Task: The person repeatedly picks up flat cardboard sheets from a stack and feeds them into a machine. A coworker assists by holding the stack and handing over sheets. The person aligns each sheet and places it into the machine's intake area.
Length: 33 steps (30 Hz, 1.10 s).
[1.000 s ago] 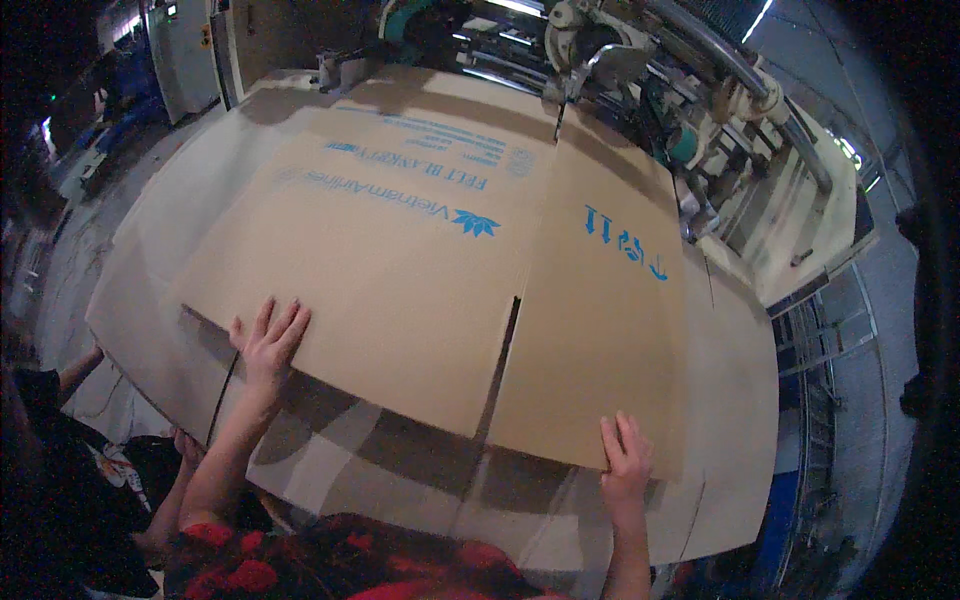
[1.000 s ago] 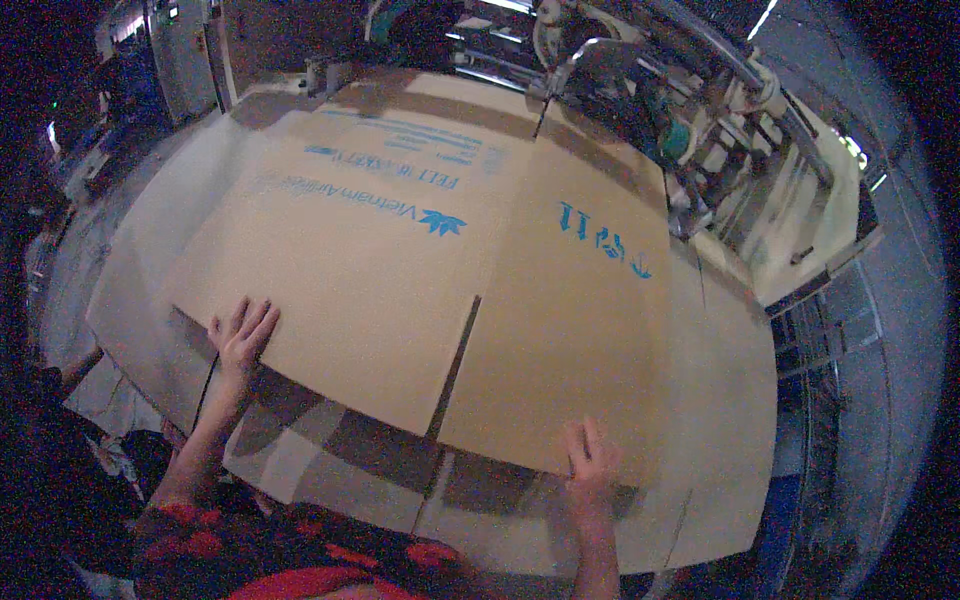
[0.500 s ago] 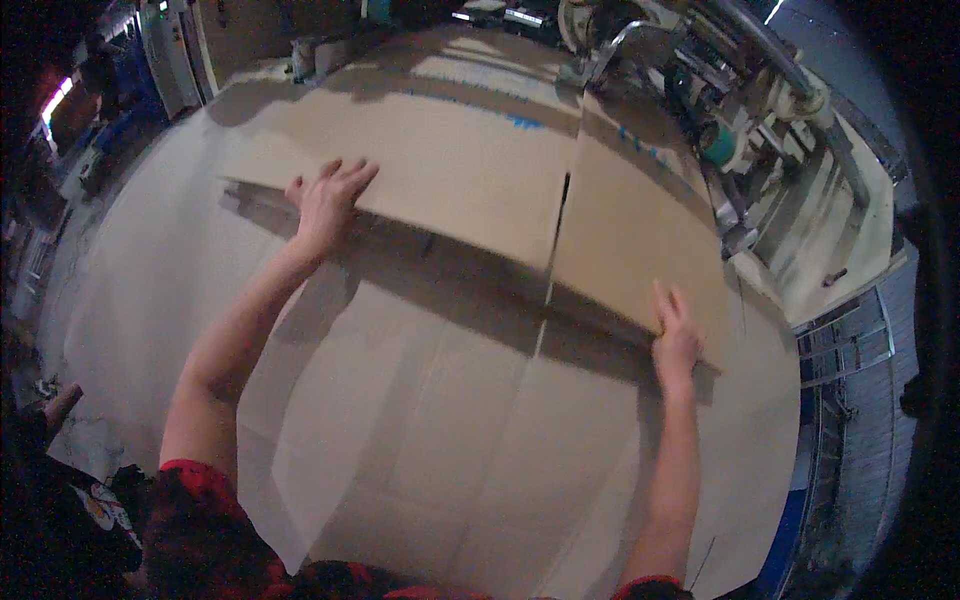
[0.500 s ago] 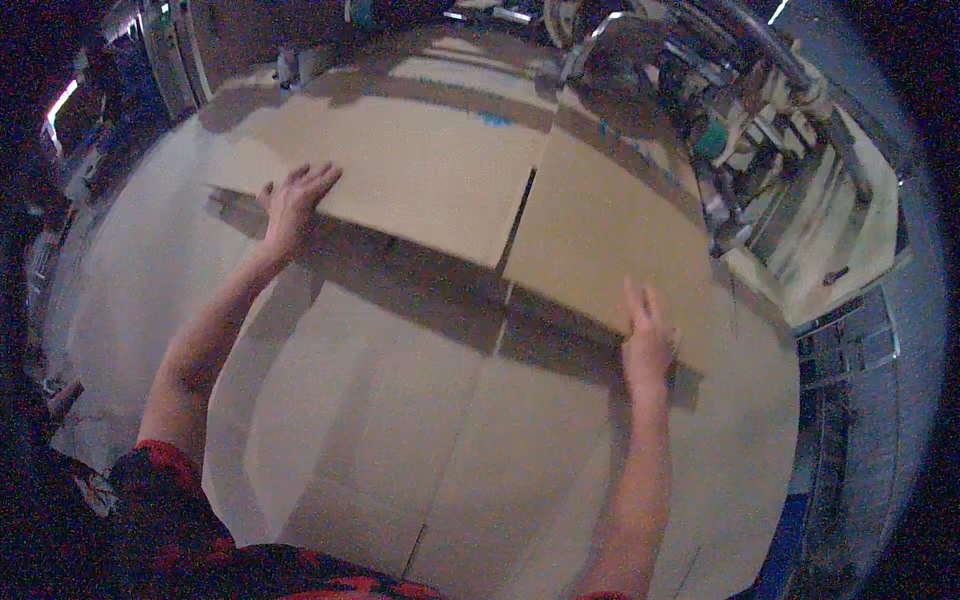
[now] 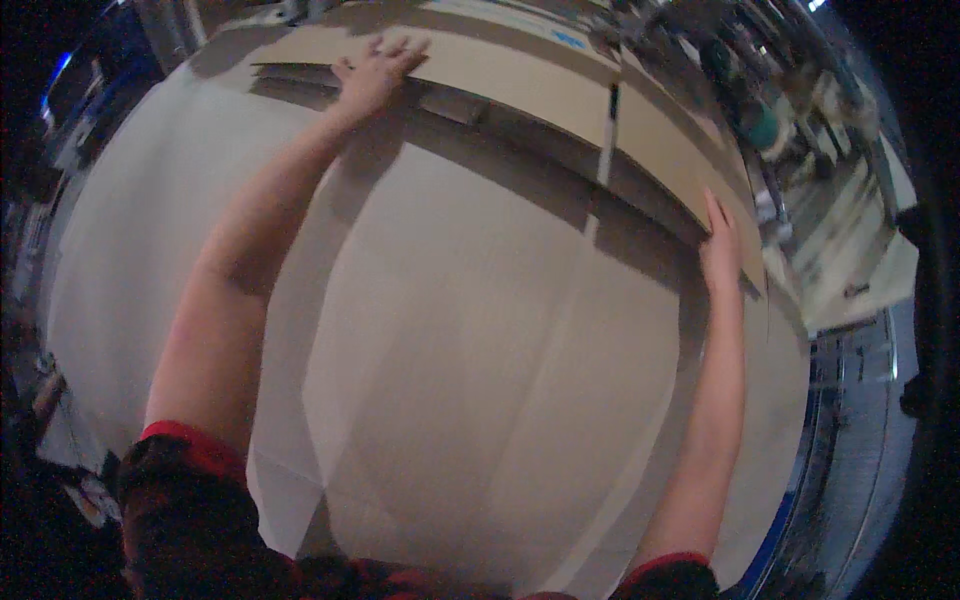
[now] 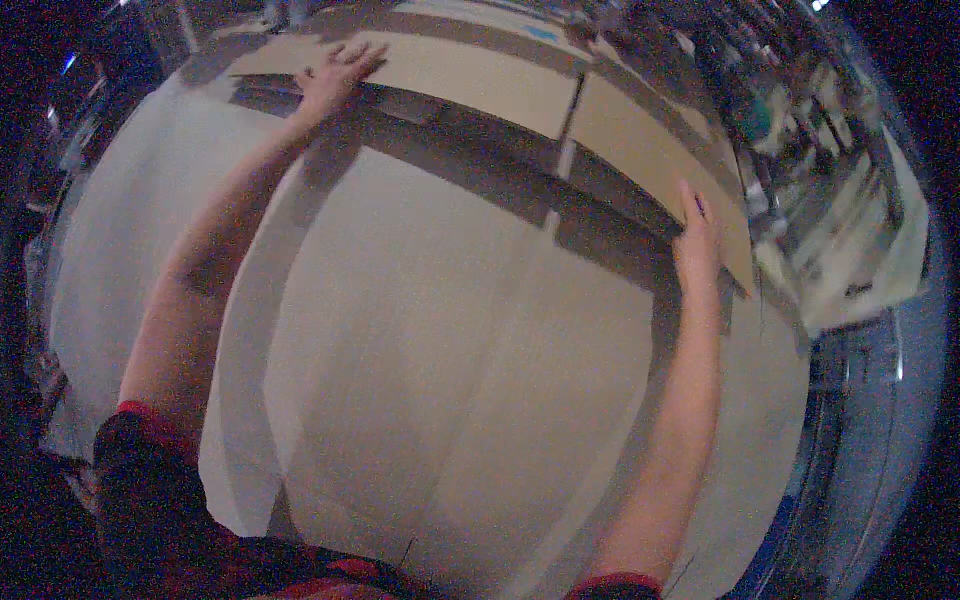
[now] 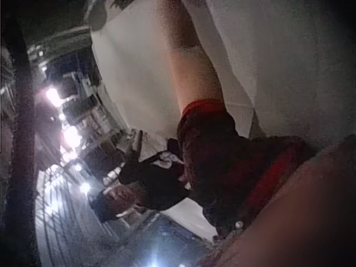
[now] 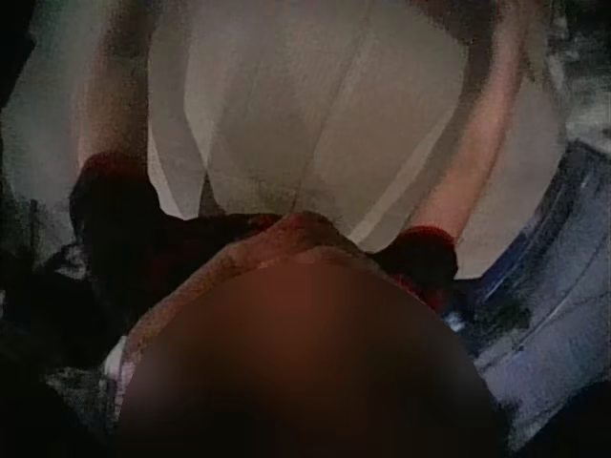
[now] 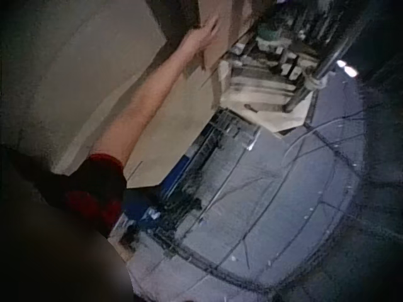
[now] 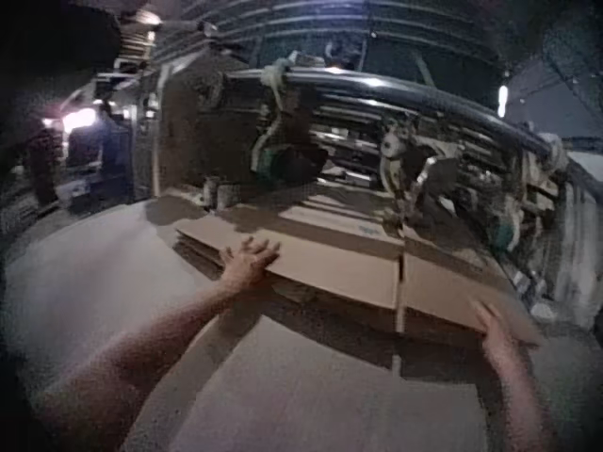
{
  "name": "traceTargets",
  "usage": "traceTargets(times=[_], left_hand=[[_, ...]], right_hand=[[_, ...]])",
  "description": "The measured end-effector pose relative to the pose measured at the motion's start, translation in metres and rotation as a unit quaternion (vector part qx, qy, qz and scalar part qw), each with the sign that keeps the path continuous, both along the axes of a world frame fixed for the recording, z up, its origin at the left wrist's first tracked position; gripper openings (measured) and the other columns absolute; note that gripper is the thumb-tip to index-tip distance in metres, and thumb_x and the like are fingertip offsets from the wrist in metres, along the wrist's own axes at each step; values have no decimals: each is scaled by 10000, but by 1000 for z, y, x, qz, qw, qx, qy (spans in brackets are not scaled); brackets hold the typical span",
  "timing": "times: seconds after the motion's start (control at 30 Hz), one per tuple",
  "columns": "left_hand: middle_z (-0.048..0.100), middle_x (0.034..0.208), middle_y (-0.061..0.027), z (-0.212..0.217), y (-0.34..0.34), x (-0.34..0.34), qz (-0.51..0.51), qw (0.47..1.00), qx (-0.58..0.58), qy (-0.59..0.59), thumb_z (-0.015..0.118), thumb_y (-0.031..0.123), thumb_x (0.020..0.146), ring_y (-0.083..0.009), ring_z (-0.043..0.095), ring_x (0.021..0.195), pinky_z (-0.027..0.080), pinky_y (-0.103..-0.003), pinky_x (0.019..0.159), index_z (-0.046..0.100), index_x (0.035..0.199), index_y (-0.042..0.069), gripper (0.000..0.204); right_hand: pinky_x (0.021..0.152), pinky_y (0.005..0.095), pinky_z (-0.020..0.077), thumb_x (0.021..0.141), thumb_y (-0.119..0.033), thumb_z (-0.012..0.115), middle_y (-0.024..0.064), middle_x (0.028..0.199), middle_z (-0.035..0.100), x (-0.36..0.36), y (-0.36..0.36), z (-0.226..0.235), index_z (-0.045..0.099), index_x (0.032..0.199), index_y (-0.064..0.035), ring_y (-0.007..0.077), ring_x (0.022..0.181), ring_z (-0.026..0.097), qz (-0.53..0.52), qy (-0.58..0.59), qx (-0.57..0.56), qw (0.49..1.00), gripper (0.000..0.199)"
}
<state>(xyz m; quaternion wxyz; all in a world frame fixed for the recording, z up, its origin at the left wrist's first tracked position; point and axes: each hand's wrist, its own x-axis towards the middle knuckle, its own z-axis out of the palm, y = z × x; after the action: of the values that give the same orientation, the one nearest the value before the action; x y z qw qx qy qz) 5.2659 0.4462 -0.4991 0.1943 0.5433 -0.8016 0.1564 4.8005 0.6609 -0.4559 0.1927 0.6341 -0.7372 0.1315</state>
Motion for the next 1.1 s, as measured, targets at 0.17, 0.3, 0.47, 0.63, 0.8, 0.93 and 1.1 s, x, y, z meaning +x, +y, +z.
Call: traceTargets(times=[0.17,0.3,0.47,0.63,0.8,0.93,1.1], left_hand=[[385,1420,-81,-11,118,80,13,997,75,-8,615,287,812,-313,342,1295,254,-565,1016,368,1393,168,643],[412,1402,-94,-31,282,232,62,990,112,63,589,330,828,-314,370,1275,251,-526,1033,412,1365,147,594],[425,1368,-97,-58,440,370,373,868,-22,327,587,326,831,-305,388,1245,273,-511,1011,432,1338,137,563],[452,1319,-96,-81,455,398,344,548,1,763,594,309,832,-296,416,1203,303,-497,980,447,1315,122,539],[478,1270,-95,-72,439,392,270,440,12,856,601,292,832,-287,445,1162,332,-482,948,462,1292,106,516],[500,1230,-94,-56,436,394,237,416,19,878,607,278,832,-280,468,1128,356,-471,923,473,1274,94,497],[527,1181,-93,-50,431,419,199,403,37,893,615,260,833,-272,497,1087,385,-456,892,488,1251,78,474]], right_hand=[[1080,438,272,700,75,470,205,1364,418,69,108,3,429,1341,-41,353,1285,374,112,-8,-44,993,653],[1077,438,266,803,6,421,234,1371,410,134,261,-28,475,1287,36,380,1296,360,104,-148,128,975,488],[1066,461,269,889,-168,427,209,1375,412,206,356,-62,478,1297,-4,374,1290,359,129,-293,125,939,443],[1043,495,300,846,-156,512,208,1317,478,244,355,-100,576,1182,11,390,1251,402,68,-123,48,989,381],[1039,479,312,853,-228,504,198,1287,509,220,349,-102,580,1192,-8,379,1233,427,100,-121,7,988,411],[1012,472,352,857,-149,503,183,1269,526,210,344,-107,580,1202,-35,381,1207,451,103,-107,15,989,372],[1016,452,356,868,-166,480,194,1278,516,216,344,-113,584,1182,-9,377,1205,454,98,-106,13,989,367]])
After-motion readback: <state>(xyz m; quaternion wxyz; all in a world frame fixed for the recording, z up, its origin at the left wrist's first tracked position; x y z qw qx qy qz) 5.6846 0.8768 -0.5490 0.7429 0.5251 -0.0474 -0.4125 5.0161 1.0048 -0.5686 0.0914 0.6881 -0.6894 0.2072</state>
